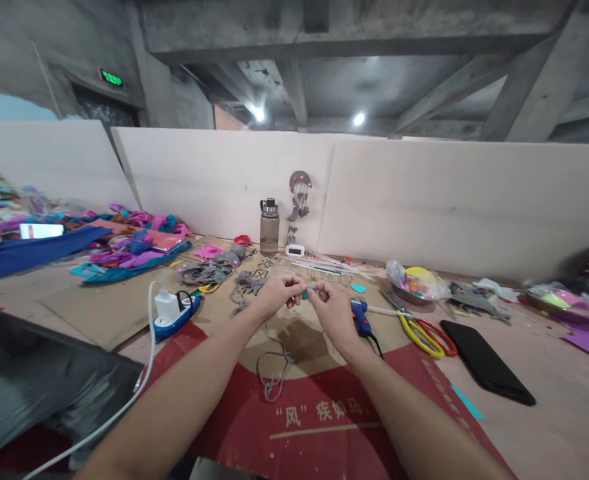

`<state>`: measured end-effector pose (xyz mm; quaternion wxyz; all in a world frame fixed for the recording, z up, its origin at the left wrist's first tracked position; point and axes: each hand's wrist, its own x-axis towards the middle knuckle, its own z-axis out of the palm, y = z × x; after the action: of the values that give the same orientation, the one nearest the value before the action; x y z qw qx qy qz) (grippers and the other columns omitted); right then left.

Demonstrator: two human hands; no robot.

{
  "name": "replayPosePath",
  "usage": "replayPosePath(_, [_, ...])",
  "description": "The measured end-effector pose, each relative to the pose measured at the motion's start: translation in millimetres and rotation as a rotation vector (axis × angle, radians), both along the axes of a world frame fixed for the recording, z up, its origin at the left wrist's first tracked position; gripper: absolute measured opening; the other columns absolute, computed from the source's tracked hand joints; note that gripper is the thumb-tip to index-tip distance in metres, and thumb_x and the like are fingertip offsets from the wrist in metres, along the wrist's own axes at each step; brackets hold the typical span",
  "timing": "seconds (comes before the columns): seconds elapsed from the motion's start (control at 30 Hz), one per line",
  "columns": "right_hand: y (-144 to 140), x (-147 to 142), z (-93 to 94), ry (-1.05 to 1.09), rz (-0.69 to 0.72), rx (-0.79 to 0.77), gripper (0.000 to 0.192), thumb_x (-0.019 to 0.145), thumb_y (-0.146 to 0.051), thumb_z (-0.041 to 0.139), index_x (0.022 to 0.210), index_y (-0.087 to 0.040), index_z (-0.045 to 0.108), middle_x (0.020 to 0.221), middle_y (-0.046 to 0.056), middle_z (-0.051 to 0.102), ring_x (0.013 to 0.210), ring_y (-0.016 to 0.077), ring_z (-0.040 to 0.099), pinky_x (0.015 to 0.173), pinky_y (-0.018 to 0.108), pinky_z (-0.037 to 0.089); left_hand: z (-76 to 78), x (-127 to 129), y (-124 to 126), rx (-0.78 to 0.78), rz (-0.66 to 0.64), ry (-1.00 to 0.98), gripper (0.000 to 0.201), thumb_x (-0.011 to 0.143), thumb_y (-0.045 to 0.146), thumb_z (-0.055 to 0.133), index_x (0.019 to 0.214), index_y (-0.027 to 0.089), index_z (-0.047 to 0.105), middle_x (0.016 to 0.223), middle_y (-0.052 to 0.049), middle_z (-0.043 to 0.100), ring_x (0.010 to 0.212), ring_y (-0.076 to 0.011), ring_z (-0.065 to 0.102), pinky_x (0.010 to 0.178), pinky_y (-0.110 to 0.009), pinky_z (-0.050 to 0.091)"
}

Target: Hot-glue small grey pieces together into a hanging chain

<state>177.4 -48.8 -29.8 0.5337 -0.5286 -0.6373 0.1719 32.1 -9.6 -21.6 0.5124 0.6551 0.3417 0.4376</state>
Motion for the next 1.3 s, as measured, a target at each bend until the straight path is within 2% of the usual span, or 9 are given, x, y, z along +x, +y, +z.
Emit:
replayPosePath(0.27, [4,1,-3.5,0.056,0.093,-0.037,0.026,0.073,-0.044,0.054,0.072,-0.018,0.06,0.055,-0.005,0.041,0.053,0.0112,0.032,0.052,0.024,0.026,-0.9,-3,1,-0.033,-0.005,-0.017,0.028,0.068,0.039,0.067,0.067,0.013,0.06,0.049,0.002,0.053,0.04,-0.0048,0.043,0.04,-0.017,0.031])
replayPosePath(0.43, [4,1,-0.5,0.148,0.099,-0.061,0.027,0.071,-0.045,0.054,0.069,-0.018,0.056,0.056,-0.004,0.042,0.054,0.0116,0.033,0.052,0.024,0.027,0.2,-6,2,-0.127,-0.147,-0.105,0.034,0.068,0.043,0.07,0.074,0.011,0.064,0.057,-0.001,0.057,0.045,-0.0057,0.047,0.041,-0.017,0.033])
replayPosePath(0.53, [7,2,-1.3,0.213,0.111,-0.067,0.028,0.069,-0.046,0.055,0.067,-0.018,0.054,0.055,-0.004,0.041,0.053,0.0115,0.033,0.051,0.024,0.027,1.5,-7,2,-0.193,-0.188,-0.187,0.037,0.068,0.045,0.069,0.08,0.01,0.065,0.061,-0.002,0.058,0.048,-0.0062,0.05,0.043,-0.017,0.035])
replayPosePath(0.7, [12,2,-7.0,0.261,0.142,-0.052,0.029,0.069,-0.046,0.055,0.065,-0.018,0.054,0.057,-0.003,0.048,0.054,0.0116,0.037,0.051,0.024,0.03,-1.8,-4,2,-0.234,-0.145,-0.23,0.044,0.066,0.046,0.071,0.094,0.014,0.062,0.071,-0.002,0.059,0.052,-0.0067,0.053,0.041,-0.016,0.033])
replayPosePath(0.93, [11,1,-9.8,0.223,0.127,-0.038,0.026,0.07,-0.043,0.056,0.064,-0.017,0.057,0.058,-0.002,0.051,0.056,0.0121,0.04,0.054,0.024,0.034,-12.7,0,8,-0.168,-0.071,-0.113,0.043,0.059,0.045,0.076,0.082,0.011,0.064,0.061,-0.001,0.06,0.051,-0.0085,0.056,0.041,-0.016,0.036])
replayPosePath(1.03, [11,1,-10.3,0.233,0.116,-0.047,0.026,0.07,-0.042,0.056,0.066,-0.016,0.059,0.059,-0.001,0.053,0.056,0.0123,0.042,0.056,0.025,0.034,-12.8,0,8,-0.163,-0.046,-0.125,0.041,0.058,0.042,0.078,0.083,0.012,0.064,0.064,-0.002,0.062,0.052,-0.0094,0.058,0.04,-0.017,0.037])
replayPosePath(1.17, [12,-1,-10.8,0.256,0.082,-0.035,0.025,0.069,-0.041,0.056,0.066,-0.017,0.058,0.058,-0.002,0.051,0.055,0.0124,0.041,0.055,0.025,0.033,-11.0,0,4,-0.144,-0.078,-0.126,0.041,0.058,0.038,0.079,0.086,0.012,0.064,0.073,-0.003,0.065,0.059,-0.0114,0.063,0.044,-0.018,0.042])
replayPosePath(1.3, [13,-3,-13.8,0.251,0.064,-0.011,0.024,0.07,-0.04,0.055,0.064,-0.017,0.057,0.056,-0.003,0.049,0.054,0.0119,0.04,0.053,0.024,0.031,-13.0,1,5,-0.107,-0.051,-0.111,0.039,0.059,0.039,0.078,0.082,0.011,0.063,0.067,-0.002,0.063,0.056,-0.0107,0.061,0.043,-0.018,0.042])
